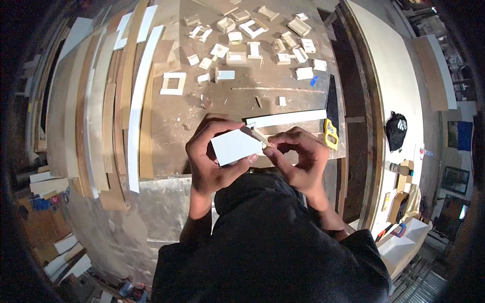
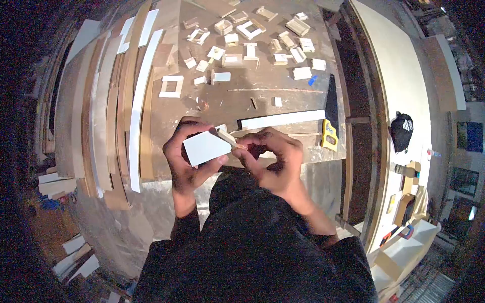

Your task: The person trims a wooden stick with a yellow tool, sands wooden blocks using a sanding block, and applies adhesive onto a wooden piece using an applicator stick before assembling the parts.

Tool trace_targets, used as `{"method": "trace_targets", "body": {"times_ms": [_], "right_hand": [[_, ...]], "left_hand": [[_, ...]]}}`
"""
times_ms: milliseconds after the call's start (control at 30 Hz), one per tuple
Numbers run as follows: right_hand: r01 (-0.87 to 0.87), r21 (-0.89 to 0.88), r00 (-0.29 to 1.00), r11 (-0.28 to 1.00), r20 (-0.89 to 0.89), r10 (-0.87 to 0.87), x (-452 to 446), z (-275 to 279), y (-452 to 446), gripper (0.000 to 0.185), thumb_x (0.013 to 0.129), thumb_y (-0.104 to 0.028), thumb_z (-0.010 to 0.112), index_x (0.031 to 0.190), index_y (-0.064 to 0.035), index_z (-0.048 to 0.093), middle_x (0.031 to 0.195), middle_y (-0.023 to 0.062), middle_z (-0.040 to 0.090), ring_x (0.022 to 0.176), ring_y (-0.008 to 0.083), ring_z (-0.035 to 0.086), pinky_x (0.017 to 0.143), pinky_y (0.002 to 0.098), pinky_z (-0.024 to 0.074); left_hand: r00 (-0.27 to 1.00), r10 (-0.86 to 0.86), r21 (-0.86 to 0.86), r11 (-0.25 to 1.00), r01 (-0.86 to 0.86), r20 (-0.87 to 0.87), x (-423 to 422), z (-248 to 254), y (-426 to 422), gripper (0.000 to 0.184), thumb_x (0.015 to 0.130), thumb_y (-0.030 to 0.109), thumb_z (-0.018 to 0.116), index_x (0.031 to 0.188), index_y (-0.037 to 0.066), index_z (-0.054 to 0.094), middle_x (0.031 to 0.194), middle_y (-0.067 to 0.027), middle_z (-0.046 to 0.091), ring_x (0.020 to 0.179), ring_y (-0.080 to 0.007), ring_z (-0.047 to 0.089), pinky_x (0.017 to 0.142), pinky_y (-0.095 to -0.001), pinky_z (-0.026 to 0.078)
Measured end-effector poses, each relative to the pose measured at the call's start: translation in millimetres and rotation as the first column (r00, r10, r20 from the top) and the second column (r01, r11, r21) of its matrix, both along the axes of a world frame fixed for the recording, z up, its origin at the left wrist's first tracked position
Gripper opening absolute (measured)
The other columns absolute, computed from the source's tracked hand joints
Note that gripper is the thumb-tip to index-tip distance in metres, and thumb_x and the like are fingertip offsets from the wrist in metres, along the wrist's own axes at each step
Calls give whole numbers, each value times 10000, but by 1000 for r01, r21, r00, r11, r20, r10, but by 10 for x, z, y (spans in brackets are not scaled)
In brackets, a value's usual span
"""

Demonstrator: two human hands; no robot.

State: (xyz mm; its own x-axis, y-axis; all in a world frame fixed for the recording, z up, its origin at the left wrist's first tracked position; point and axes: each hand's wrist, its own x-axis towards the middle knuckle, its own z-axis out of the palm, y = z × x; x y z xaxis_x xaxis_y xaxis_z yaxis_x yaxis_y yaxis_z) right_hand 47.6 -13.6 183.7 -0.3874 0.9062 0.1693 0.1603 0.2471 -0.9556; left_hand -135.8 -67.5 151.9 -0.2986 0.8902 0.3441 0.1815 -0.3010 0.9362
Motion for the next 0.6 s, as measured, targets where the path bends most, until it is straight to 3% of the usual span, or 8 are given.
{"method": "trace_targets", "body": {"times_ms": [100,267,400,500,600], "right_hand": [[61,15,998,998,31,-61,104,96,-29,171,752,37,777,915,43,727,825,110,706,675,133,657,616,254,526],[12,75,997,997,78,-18,328,210,52,218,739,16,798,944,47,730,799,112,708,673,133,663,617,251,527],[-18,100,995,995,99,8,492,226,104,260,715,-2,825,955,35,733,786,110,711,660,128,669,609,237,524],[1,78,996,997,88,-8,607,283,125,278,740,13,793,1012,2,736,740,109,684,646,147,662,611,260,521],[-23,81,998,996,64,18,751,248,162,311,730,17,794,1035,-13,739,733,97,685,636,146,665,611,257,522]], "left_hand": [[999,-3,6,1000,3,35,117,31,67,468,621,128,832,1039,1,667,993,-119,635,905,-200,627,804,-309,495],[991,35,58,998,-27,-128,331,170,121,457,620,91,813,1046,5,672,1001,-114,622,900,-199,624,799,-300,491],[989,37,61,998,-29,-141,524,222,172,448,626,64,798,1051,3,670,1037,-127,630,931,-202,631,820,-299,496],[1000,-10,70,998,9,12,686,258,211,455,629,22,780,1065,-14,656,1106,-165,654,991,-210,659,848,-296,515],[994,9,40,999,-5,-105,794,327,207,462,638,26,781,1077,-23,646,1073,-165,672,949,-209,674,816,-302,529]]}}
